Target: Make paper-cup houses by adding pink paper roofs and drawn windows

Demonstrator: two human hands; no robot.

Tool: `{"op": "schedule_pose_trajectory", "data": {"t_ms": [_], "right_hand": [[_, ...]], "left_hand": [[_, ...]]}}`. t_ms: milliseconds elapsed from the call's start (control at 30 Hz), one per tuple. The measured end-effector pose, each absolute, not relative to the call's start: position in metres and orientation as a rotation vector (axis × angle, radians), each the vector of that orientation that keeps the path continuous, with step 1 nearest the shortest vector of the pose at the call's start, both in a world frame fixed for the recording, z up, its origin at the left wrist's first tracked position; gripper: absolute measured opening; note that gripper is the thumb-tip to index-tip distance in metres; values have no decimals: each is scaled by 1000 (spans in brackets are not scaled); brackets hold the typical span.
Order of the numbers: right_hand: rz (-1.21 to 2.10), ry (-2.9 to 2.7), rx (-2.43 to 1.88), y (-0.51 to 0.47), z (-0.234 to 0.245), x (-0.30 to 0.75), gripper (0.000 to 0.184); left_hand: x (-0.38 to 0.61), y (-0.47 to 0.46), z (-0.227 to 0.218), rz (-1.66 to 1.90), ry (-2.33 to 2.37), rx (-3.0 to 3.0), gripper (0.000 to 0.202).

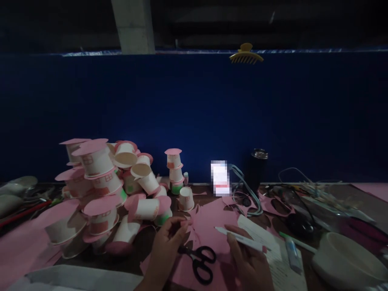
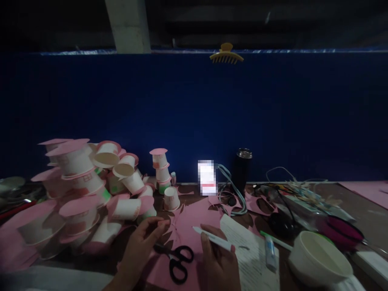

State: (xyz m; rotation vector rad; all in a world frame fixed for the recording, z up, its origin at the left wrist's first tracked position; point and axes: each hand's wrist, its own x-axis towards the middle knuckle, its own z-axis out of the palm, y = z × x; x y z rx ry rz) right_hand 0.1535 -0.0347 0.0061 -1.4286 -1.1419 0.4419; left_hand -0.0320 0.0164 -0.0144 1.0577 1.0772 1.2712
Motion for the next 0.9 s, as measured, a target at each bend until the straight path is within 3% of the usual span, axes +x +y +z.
{"op": "schedule_pose_trajectory", "data": {"t_ms": [400, 600, 733, 900], "right_hand": [[674, -992, -1319, -38, 9, 161, 32], [735, -912, -1365, -36, 13, 161, 35], [897, -1026, -1378, -27, -7, 166, 42], [686, -1429, -1627, -25, -17, 170, 31]], "left_hand": [[-32, 12, -1, 1360, 1148, 1189, 32], [-34, 4, 0, 827, 1388, 1957, 20], [-38, 3, 0, 483, 1513, 2161, 16], [-42, 6, 3, 355, 1537, 2177, 15]]}}
